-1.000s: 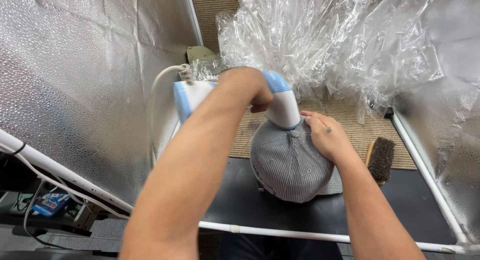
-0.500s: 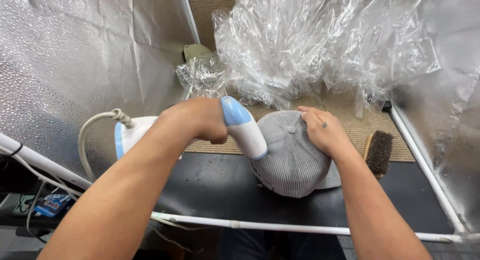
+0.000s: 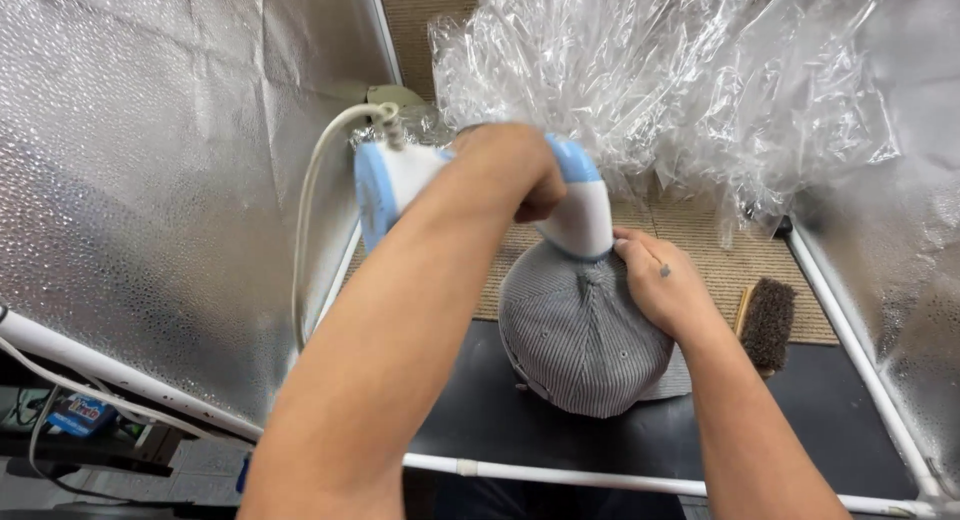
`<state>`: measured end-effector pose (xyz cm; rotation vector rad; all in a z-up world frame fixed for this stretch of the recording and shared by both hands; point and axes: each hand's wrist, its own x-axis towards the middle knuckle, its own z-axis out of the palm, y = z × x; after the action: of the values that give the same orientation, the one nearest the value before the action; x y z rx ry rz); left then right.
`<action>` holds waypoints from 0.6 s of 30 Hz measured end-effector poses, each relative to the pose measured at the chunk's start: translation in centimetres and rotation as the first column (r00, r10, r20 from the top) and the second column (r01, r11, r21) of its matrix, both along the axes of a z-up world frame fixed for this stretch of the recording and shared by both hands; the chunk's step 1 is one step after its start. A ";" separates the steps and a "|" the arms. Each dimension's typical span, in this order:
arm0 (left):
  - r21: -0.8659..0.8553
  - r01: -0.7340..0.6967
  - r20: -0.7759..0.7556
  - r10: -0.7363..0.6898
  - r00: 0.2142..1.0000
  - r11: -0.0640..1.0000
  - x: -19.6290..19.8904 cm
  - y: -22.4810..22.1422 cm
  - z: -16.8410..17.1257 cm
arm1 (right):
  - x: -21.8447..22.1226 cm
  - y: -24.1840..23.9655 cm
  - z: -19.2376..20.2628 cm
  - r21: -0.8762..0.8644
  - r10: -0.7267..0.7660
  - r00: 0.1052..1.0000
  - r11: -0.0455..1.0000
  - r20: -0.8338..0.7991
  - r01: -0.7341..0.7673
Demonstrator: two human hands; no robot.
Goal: Brushing a baseball cap with a wooden brush and using a handheld steamer to clean and shape it.
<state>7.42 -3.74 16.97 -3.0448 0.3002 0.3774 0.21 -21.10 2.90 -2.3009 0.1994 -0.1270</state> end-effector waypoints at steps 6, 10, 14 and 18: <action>-0.018 -0.021 -0.133 0.019 0.991 1.000 1.3 1.1 -0.6 | -0.7 0.8 0.9 -0.034 -0.010 1.000 0.999 -0.020 0.009; -0.130 -0.048 -0.104 0.034 0.994 0.990 -1.2 4.8 -0.7 | -0.9 0.9 1.3 -0.045 0.009 1.000 0.999 -0.019 -0.010; -0.257 -0.073 -0.105 0.047 0.993 0.964 -3.5 8.8 -2.5 | -0.7 0.6 1.0 -0.017 0.007 1.000 1.000 -0.014 -0.007; -0.352 -0.166 -0.142 0.123 0.982 0.921 -7.8 11.7 -4.0 | -1.0 0.5 1.3 0.001 0.010 1.000 1.000 -0.027 -0.010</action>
<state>-0.41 7.92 12.92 -3.4283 0.1641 0.5706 -0.77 -20.57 4.24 -2.3035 0.2015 -0.0909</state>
